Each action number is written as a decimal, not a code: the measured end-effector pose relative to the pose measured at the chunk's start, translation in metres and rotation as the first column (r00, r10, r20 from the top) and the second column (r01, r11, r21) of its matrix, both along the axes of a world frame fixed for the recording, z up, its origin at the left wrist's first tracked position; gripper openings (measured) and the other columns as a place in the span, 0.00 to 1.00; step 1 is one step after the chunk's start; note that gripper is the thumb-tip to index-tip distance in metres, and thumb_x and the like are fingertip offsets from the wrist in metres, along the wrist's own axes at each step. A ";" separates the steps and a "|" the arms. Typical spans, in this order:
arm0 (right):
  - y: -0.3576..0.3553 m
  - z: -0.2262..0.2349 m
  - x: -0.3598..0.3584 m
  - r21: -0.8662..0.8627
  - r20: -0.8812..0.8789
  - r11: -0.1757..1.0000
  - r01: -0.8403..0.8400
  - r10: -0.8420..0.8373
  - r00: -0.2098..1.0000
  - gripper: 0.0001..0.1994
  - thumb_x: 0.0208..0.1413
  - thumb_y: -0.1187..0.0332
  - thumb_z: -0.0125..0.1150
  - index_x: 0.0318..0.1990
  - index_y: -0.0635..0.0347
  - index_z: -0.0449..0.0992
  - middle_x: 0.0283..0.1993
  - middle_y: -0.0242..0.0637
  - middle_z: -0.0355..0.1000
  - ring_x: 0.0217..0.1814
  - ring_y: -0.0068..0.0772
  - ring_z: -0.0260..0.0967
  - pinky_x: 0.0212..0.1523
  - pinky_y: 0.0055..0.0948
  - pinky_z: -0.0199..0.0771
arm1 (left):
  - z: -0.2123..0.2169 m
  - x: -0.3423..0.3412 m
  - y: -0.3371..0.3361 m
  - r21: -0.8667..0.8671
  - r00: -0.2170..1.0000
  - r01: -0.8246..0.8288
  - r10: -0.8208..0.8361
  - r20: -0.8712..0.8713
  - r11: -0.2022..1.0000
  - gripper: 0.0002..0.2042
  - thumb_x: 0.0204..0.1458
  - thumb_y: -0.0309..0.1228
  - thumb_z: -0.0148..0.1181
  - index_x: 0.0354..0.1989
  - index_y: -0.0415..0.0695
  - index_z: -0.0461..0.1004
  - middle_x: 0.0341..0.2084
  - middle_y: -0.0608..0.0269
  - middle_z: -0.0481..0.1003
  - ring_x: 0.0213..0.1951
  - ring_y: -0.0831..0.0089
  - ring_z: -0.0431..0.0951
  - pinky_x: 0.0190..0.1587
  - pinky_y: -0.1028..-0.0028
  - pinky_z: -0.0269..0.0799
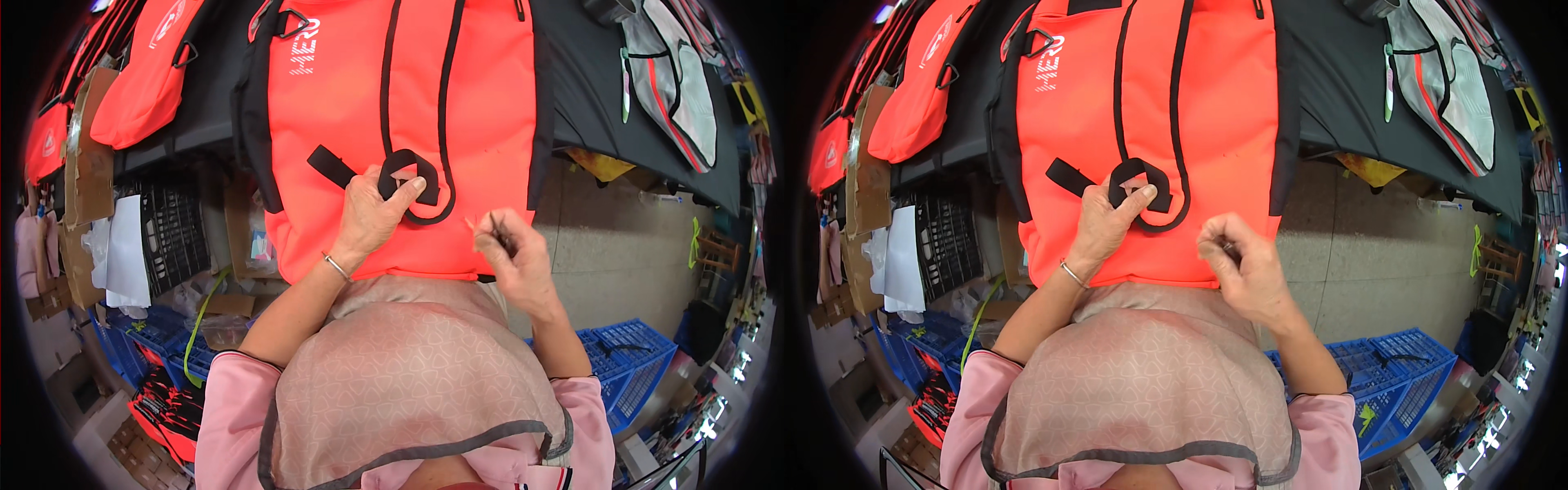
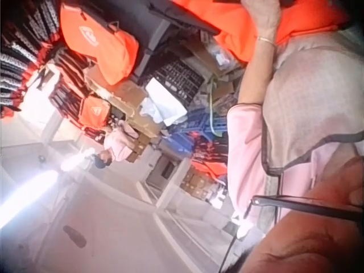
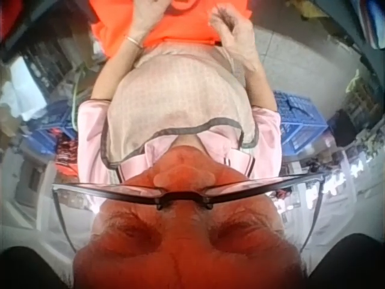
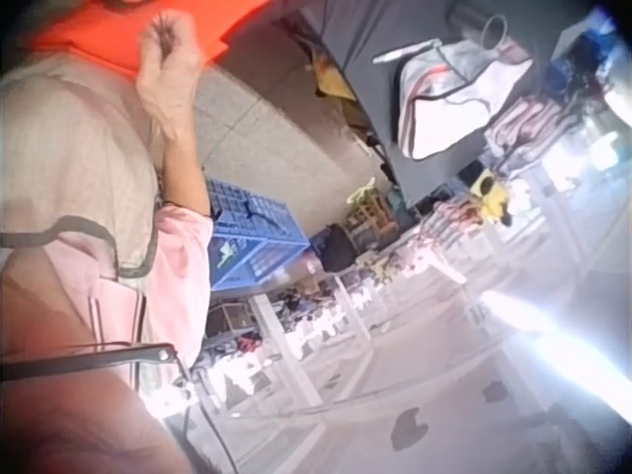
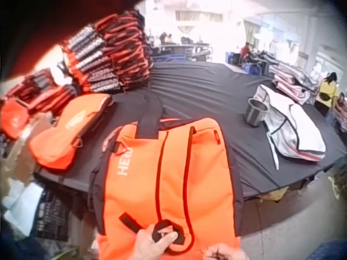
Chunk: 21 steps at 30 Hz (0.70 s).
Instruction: Inspecting and trimming threads on backpacks in a manufacturing facility.
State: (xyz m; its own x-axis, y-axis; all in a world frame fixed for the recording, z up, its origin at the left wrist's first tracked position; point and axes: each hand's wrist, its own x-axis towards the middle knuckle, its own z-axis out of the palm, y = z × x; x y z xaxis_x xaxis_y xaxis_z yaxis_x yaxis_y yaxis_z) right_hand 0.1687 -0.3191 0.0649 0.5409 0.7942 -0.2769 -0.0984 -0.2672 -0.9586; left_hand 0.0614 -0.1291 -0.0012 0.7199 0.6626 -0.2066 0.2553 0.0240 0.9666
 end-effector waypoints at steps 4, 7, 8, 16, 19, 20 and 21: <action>-0.001 0.001 0.014 0.071 0.066 0.997 0.024 -0.028 0.997 0.03 0.60 0.80 0.57 0.38 0.67 0.69 0.32 0.28 0.68 0.34 0.16 0.67 0.38 0.18 0.71 | 0.003 0.000 0.002 -0.047 0.999 0.027 -0.029 -0.035 0.999 0.15 0.52 0.37 0.68 0.30 0.34 0.77 0.17 0.72 0.67 0.22 0.83 0.64 0.25 0.77 0.62; -0.002 0.007 0.025 0.082 0.012 0.992 0.093 -0.095 0.995 0.03 0.60 0.79 0.58 0.38 0.66 0.70 0.31 0.28 0.69 0.32 0.15 0.66 0.34 0.16 0.69 | 0.008 0.003 0.003 -0.068 0.999 0.026 -0.027 -0.021 0.997 0.15 0.53 0.35 0.67 0.30 0.33 0.75 0.17 0.73 0.67 0.22 0.84 0.63 0.24 0.79 0.61; -0.002 0.010 0.032 0.085 0.015 0.992 0.098 -0.100 0.995 0.03 0.60 0.79 0.58 0.38 0.66 0.70 0.31 0.28 0.69 0.32 0.15 0.66 0.34 0.16 0.69 | 0.009 0.003 0.003 -0.065 0.999 0.031 -0.032 -0.018 0.997 0.15 0.53 0.35 0.67 0.30 0.33 0.75 0.17 0.73 0.67 0.22 0.84 0.63 0.24 0.79 0.61; -0.053 0.020 0.109 -0.033 0.237 0.790 0.612 -0.589 0.773 0.07 0.59 0.69 0.63 0.34 0.62 0.73 0.21 0.21 0.61 0.22 0.10 0.54 0.23 0.16 0.51 | 0.047 -0.030 -0.019 0.586 0.618 0.701 -0.755 -0.217 0.406 0.22 0.48 0.42 0.70 0.41 0.34 0.77 0.64 0.48 0.64 0.63 0.53 0.67 0.62 0.56 0.66; -0.043 0.002 0.127 0.146 0.446 0.785 0.601 -0.595 0.669 0.06 0.56 0.77 0.63 0.41 0.62 0.77 0.24 0.17 0.60 0.26 0.09 0.54 0.27 0.14 0.54 | 0.056 -0.023 -0.008 0.390 0.465 0.852 -0.848 -0.255 0.350 0.25 0.50 0.50 0.66 0.37 0.36 0.80 0.68 0.49 0.59 0.70 0.50 0.56 0.64 0.58 0.62; -0.029 -0.001 0.129 0.218 0.493 0.778 0.589 -0.609 0.621 0.08 0.55 0.78 0.63 0.43 0.62 0.78 0.25 0.18 0.62 0.26 0.10 0.56 0.29 0.13 0.58 | 0.063 -0.017 0.000 0.285 0.398 0.902 -0.878 -0.266 0.323 0.25 0.52 0.52 0.63 0.37 0.36 0.80 0.68 0.49 0.58 0.70 0.52 0.55 0.63 0.59 0.63; -0.019 0.000 0.130 0.182 0.499 0.807 0.562 -0.569 0.654 0.08 0.55 0.78 0.63 0.43 0.63 0.78 0.25 0.19 0.63 0.27 0.10 0.57 0.30 0.13 0.59 | 0.065 -0.009 0.011 0.210 0.305 0.944 -0.914 -0.267 0.253 0.25 0.55 0.52 0.59 0.38 0.37 0.80 0.69 0.49 0.57 0.71 0.54 0.54 0.61 0.60 0.65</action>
